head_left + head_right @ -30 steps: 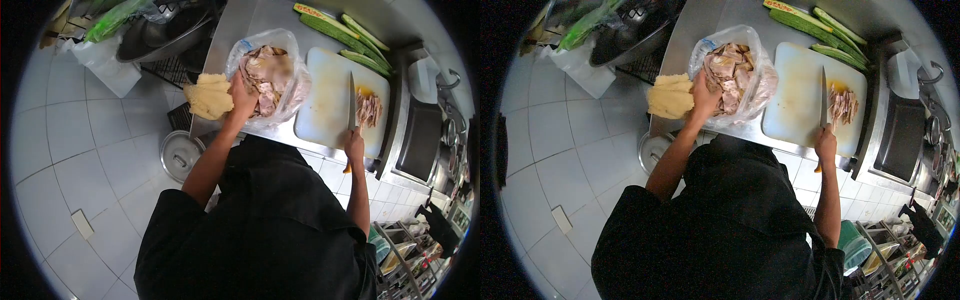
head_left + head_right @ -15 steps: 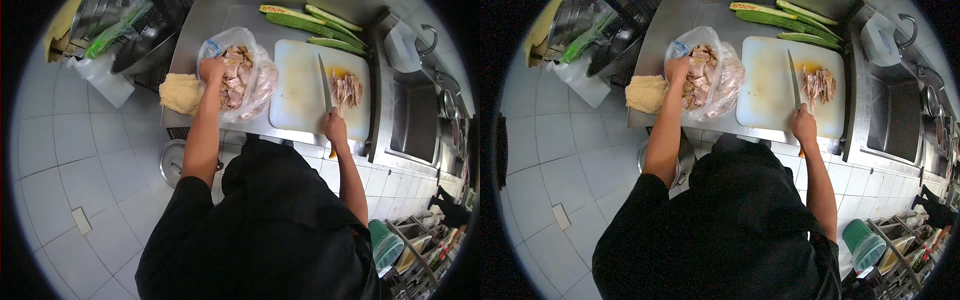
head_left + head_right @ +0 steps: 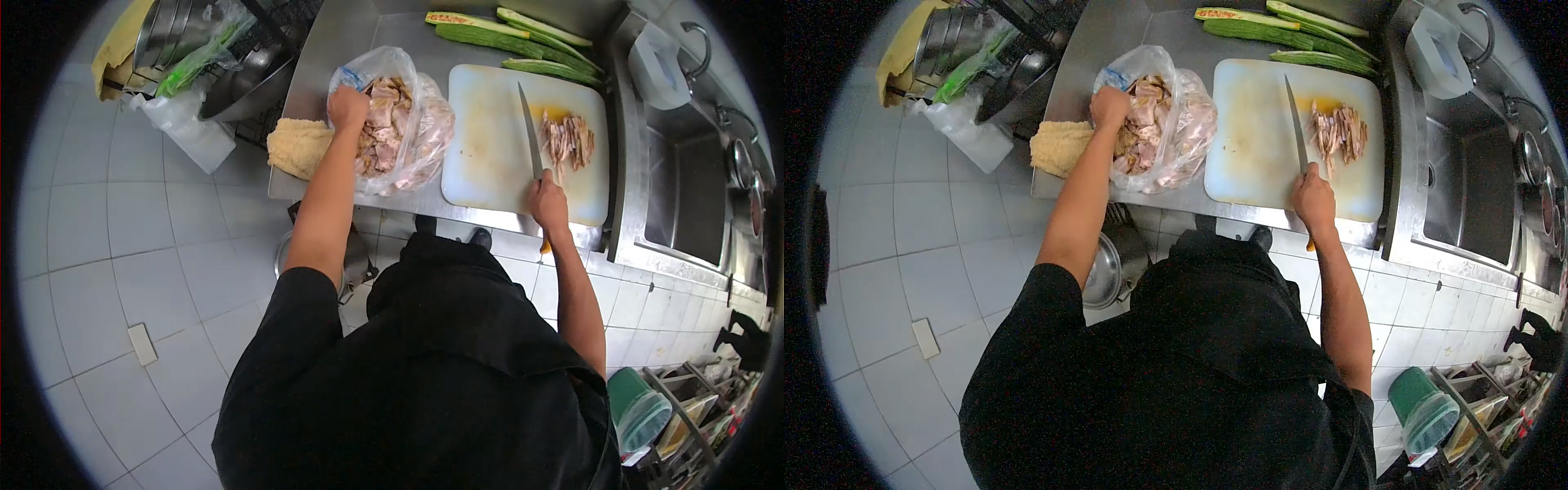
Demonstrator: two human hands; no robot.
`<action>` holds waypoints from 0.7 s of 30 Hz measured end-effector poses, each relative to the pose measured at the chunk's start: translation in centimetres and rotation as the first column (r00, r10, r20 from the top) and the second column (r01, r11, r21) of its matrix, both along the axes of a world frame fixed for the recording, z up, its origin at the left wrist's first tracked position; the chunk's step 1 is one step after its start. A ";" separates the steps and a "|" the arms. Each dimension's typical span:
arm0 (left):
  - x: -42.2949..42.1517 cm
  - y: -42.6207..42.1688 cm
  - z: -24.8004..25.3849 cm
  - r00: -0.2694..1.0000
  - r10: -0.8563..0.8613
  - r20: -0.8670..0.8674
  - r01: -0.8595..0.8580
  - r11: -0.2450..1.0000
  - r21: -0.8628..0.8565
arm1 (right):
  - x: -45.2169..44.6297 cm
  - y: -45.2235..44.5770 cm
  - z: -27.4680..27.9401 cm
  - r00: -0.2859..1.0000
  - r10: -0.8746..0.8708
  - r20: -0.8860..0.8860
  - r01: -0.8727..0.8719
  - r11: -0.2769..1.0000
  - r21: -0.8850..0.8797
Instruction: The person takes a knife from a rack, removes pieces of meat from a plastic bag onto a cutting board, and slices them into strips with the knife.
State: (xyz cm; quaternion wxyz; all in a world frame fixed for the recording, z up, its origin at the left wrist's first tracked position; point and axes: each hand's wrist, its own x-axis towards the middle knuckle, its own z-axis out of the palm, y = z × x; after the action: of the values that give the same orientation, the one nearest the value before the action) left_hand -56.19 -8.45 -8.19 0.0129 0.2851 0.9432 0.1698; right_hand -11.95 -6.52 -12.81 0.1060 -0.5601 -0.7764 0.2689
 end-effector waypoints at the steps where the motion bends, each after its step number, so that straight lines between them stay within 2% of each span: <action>1: -0.4 -0.1 0.1 0.999 -0.041 0.024 0.042 0.999 -0.033 | 0.0 0.0 0.0 1.000 -0.001 -0.001 0.001 1.000 0.001; 5: -0.6 -1.3 0.5 0.989 -0.145 0.006 0.145 0.988 -0.047 | 0.1 0.2 -0.4 1.000 0.007 0.003 -0.007 1.000 -0.008; 8: -0.8 -3.0 -0.4 0.981 -0.182 -0.060 0.185 0.982 0.041 | 0.0 0.2 -0.1 1.000 0.004 0.003 -0.004 1.000 -0.012; 11: -0.6 -3.9 -1.0 0.991 -0.135 -0.005 0.133 0.968 0.214 | 0.2 0.1 -0.2 1.000 0.020 -0.023 -0.020 1.000 0.006; 17: 0.3 -5.8 -2.6 0.922 -0.275 0.273 0.087 0.833 0.547 | 0.1 0.1 -0.1 1.000 0.004 -0.010 -0.004 1.000 0.004; 20: 2.6 -6.5 -0.2 0.828 -0.345 0.443 -0.045 0.746 0.664 | 0.2 0.1 -0.1 1.000 0.016 -0.009 -0.015 1.000 0.006; 21: 2.1 -6.6 -0.7 0.812 -0.357 0.462 -0.038 0.757 0.653 | 0.2 0.2 -0.2 1.000 0.013 -0.010 -0.013 1.000 -0.002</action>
State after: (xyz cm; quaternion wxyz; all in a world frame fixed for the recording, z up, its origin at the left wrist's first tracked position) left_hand -54.05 -15.06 -8.93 0.2073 0.2929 0.7530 0.5516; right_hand -11.72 -6.36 -13.01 0.1076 -0.5537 -0.7792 0.2734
